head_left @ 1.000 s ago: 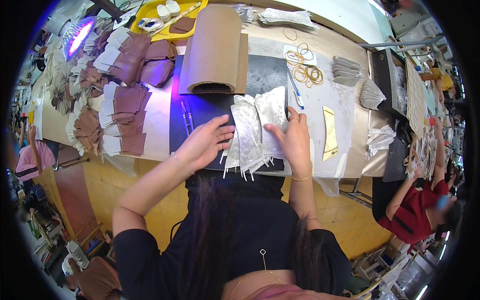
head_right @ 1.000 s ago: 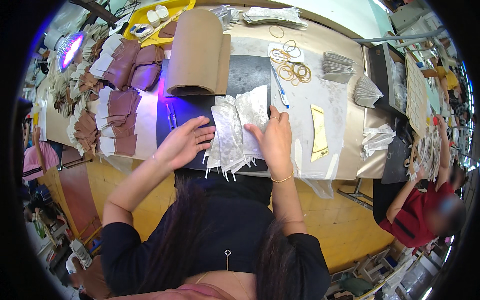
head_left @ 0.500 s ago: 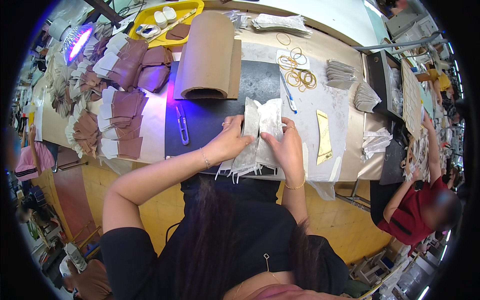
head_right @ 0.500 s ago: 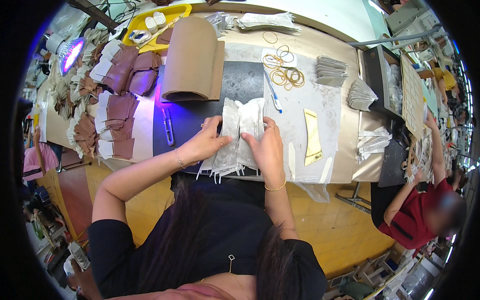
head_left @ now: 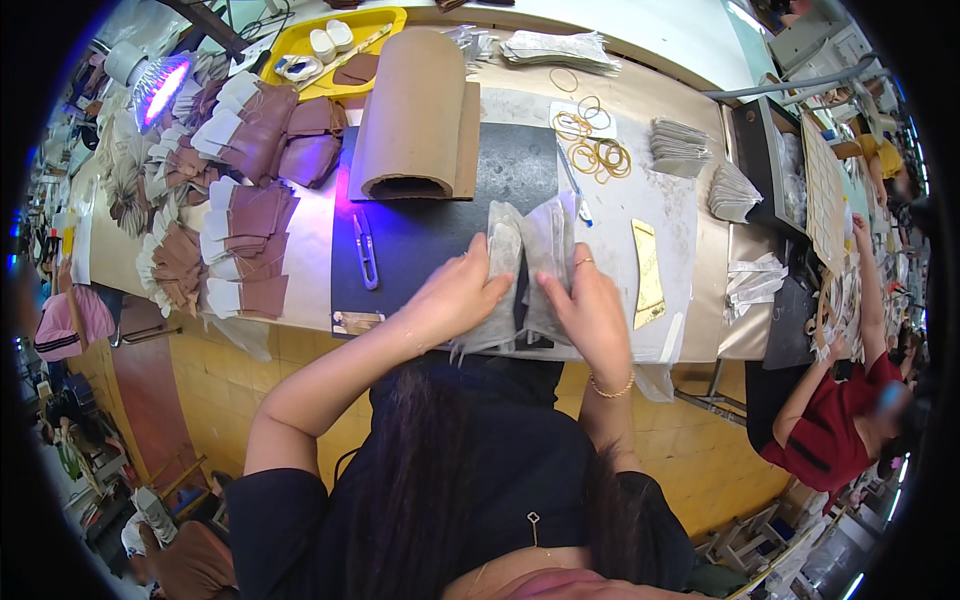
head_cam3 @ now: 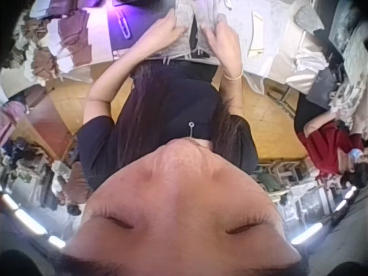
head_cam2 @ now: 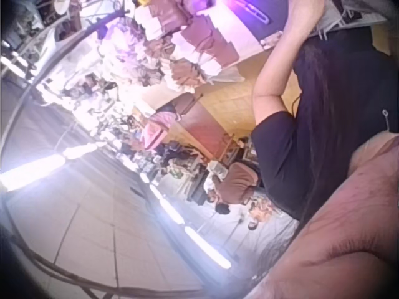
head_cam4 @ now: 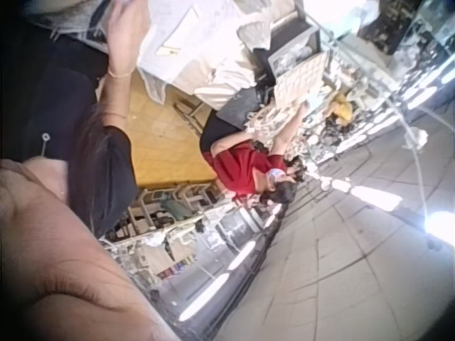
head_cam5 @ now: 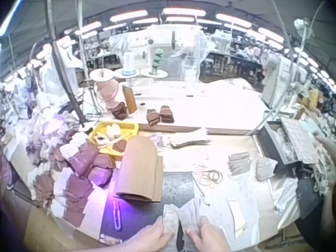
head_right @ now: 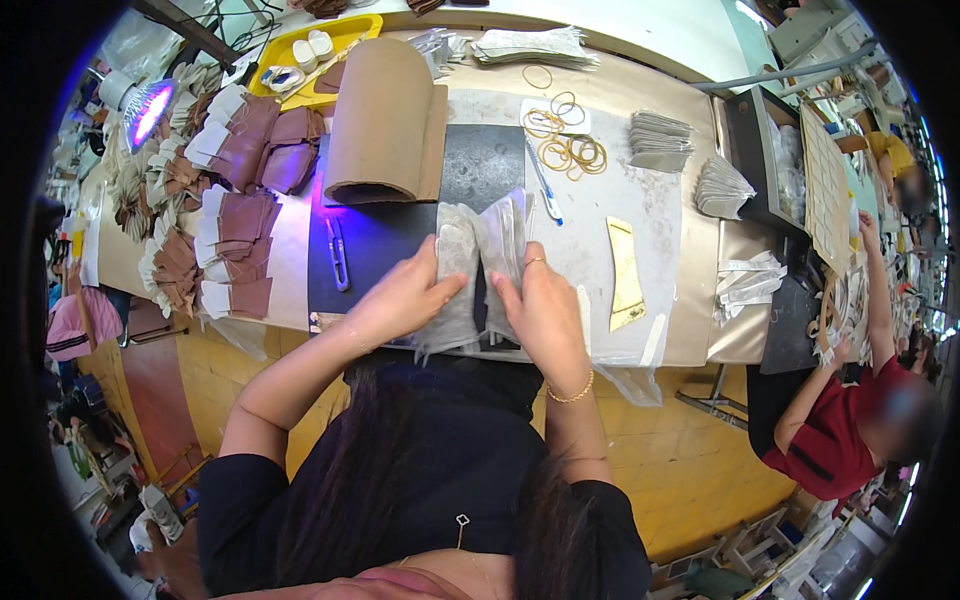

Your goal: The person gathers small white fabric pieces from a pile on the table, aligns them into neat stacks, and secures each bundle with a rubber band. The person repeats this process multiple times, placing the finished bundles on the table. The person also briefly handles a roll of brown paper and a stack of grey fabric pieces.

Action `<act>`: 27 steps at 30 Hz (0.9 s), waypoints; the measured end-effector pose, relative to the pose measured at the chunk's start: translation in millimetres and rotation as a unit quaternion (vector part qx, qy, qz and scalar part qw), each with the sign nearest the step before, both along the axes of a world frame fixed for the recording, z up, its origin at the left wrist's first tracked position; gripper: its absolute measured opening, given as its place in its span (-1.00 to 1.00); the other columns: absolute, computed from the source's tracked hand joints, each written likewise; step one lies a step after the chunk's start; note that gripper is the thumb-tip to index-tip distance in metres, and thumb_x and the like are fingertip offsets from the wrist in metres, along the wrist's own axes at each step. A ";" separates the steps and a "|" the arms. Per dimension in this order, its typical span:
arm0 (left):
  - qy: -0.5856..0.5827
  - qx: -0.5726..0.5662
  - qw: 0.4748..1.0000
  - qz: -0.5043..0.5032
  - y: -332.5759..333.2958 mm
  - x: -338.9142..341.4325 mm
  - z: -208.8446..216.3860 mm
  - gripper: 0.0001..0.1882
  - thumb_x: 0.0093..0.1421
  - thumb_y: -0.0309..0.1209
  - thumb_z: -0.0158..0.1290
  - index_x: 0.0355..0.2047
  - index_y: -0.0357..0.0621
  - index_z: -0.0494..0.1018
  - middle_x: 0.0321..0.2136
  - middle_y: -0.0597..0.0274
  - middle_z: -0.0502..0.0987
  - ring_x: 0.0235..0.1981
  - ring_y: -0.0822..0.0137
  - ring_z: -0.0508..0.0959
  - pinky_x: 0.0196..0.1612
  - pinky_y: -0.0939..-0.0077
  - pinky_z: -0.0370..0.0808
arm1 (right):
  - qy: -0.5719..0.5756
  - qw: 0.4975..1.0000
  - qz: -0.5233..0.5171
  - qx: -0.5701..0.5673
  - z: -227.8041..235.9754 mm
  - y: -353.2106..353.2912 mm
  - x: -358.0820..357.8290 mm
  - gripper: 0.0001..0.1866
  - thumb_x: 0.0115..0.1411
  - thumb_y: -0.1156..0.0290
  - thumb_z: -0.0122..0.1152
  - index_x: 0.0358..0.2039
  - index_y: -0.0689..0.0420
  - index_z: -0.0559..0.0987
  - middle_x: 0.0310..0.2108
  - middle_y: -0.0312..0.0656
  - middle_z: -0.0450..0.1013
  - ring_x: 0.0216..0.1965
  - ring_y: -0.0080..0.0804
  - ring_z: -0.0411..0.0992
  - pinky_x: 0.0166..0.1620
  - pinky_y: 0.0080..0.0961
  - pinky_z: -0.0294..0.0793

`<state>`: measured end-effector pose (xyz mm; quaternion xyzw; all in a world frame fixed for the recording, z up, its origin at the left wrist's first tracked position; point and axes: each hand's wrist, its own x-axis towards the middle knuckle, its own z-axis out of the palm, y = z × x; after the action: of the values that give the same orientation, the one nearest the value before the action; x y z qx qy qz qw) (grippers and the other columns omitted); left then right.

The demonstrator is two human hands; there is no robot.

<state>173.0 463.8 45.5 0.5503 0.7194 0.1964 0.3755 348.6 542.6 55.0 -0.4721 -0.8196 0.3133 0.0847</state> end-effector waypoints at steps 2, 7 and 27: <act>0.094 0.025 0.995 -0.012 -7.9 -9.7 21.5 -0.62 0.20 -0.26 0.03 -0.24 -0.33 0.19 -0.58 -0.21 0.51 -0.46 -0.25 0.52 -0.33 -0.03 0.46 | -0.027 0.995 0.036 0.085 14.5 1.1 2.8 -0.60 0.12 0.31 0.25 -0.14 0.28 0.38 -0.46 0.04 0.47 -0.54 -0.02 0.43 -0.45 -0.25 0.40; 0.320 -0.030 0.943 -0.086 -9.3 -15.0 12.1 -0.57 0.07 -0.25 0.18 -0.23 -0.24 0.25 -0.45 -0.01 0.51 -0.40 0.04 0.58 -0.38 0.15 0.50 | -0.163 0.949 0.144 0.227 -1.3 4.1 -29.3 -0.67 0.03 0.37 0.25 -0.20 0.15 0.40 -0.40 -0.10 0.44 -0.44 -0.14 0.47 -0.39 -0.27 0.47; 0.357 0.000 0.929 -0.096 -30.0 -29.5 -7.2 -0.71 0.08 -0.25 0.15 -0.31 -0.12 0.35 -0.38 0.10 0.49 -0.40 0.15 0.58 -0.41 0.28 0.52 | -0.166 0.961 0.155 0.154 -18.4 -0.2 -23.7 -0.71 0.08 0.31 0.26 -0.29 0.13 0.37 -0.35 -0.12 0.38 -0.37 -0.15 0.46 -0.37 -0.27 0.50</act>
<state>143.5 433.8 38.3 0.6507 0.7495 -0.0506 0.1108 324.9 542.4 36.6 -0.3654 -0.9239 0.1096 -0.0303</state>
